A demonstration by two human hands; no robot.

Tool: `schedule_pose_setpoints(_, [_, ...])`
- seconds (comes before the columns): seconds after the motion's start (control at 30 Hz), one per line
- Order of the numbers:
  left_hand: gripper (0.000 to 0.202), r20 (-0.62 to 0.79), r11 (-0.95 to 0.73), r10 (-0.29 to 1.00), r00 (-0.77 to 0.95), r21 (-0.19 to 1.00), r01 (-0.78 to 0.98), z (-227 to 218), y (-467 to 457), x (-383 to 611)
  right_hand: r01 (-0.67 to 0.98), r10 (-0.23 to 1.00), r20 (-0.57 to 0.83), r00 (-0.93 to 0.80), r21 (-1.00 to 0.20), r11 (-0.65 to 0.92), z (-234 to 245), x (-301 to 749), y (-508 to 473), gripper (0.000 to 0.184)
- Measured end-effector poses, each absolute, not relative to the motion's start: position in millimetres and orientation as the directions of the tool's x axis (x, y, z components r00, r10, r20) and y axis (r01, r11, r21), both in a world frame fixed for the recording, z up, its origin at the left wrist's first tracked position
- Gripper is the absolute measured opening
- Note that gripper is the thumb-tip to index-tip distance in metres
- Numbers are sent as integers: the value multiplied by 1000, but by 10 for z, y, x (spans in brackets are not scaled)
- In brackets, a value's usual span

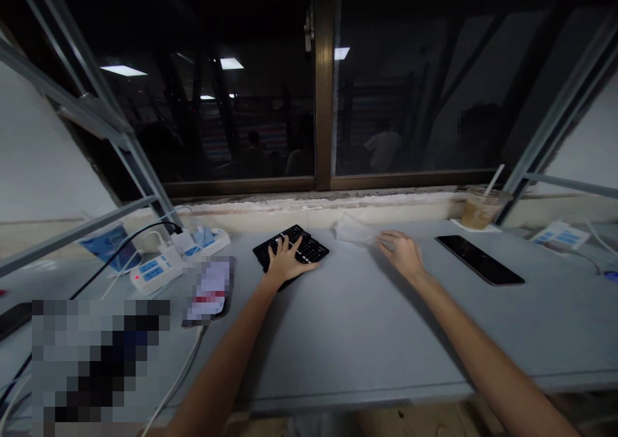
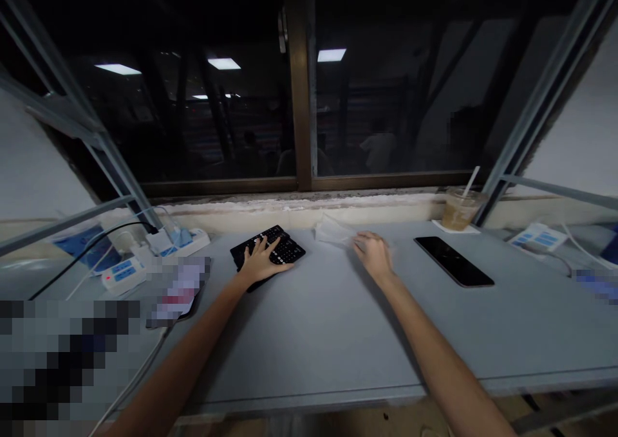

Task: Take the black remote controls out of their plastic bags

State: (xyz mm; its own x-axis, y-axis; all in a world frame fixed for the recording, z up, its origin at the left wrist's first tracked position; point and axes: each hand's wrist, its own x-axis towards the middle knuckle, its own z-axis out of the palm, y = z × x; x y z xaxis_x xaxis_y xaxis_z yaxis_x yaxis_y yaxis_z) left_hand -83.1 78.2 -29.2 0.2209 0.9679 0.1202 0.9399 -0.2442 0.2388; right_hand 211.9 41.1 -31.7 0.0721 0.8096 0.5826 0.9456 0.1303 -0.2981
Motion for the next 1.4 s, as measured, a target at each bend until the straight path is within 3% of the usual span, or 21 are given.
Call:
schedule_pose_setpoints(0.3, [96, 136, -188, 978, 160, 233, 954, -272, 878, -980, 966, 936, 326, -128, -174, 193, -514, 2063, 433, 36])
schedule_pose_setpoints(0.47, [82, 308, -271, 929, 204, 192, 943, -260, 842, -1010, 970, 939, 332, -86, -185, 154, -469, 2048, 420, 38])
schedule_pose_setpoints(0.63, [55, 488, -375, 821, 297, 68, 925, -221, 834, -1035, 976, 934, 358, 20, -208, 59, -424, 2025, 405, 35])
schedule_pose_setpoints(0.73, [42, 504, -378, 802, 320, 13, 926, -220, 846, -1035, 975, 919, 385, 84, -222, 4, -390, 2021, 393, 30])
schedule_pose_setpoints(0.87, [39, 468, -289, 842, 269, -30, 957, -256, 859, -1039, 959, 866, 472, 165, -283, -28, -288, 2004, 368, 28])
schedule_pose_setpoints(1.03, [44, 403, -234, 888, 222, -20, 972, -313, 846, -1088, 824, 724, 690, 14, -418, 382, -193, 1841, 331, 22])
schedule_pose_setpoints(1.17, [44, 381, -258, 894, 236, 8, 966, -310, 819, -1119, 642, 704, 614, -356, -387, 662, -279, 1580, 271, 20])
schedule_pose_setpoints(1.27, [49, 514, -244, 836, 192, 35, 969, -274, 810, -1140, 541, 667, 499, -554, -394, 743, -377, 1423, 224, 24])
schedule_pose_setpoints(1.33, [55, 604, -177, 791, 98, 73, 981, -250, 819, -1177, 520, 663, 474, -580, -411, 749, -414, 1374, 208, 25])
schedule_pose_setpoints(1.4, [54, 580, -80, 814, -6, 124, 989, -238, 835, -1233, 512, 663, 477, -577, -421, 749, -421, 1365, 203, 26])
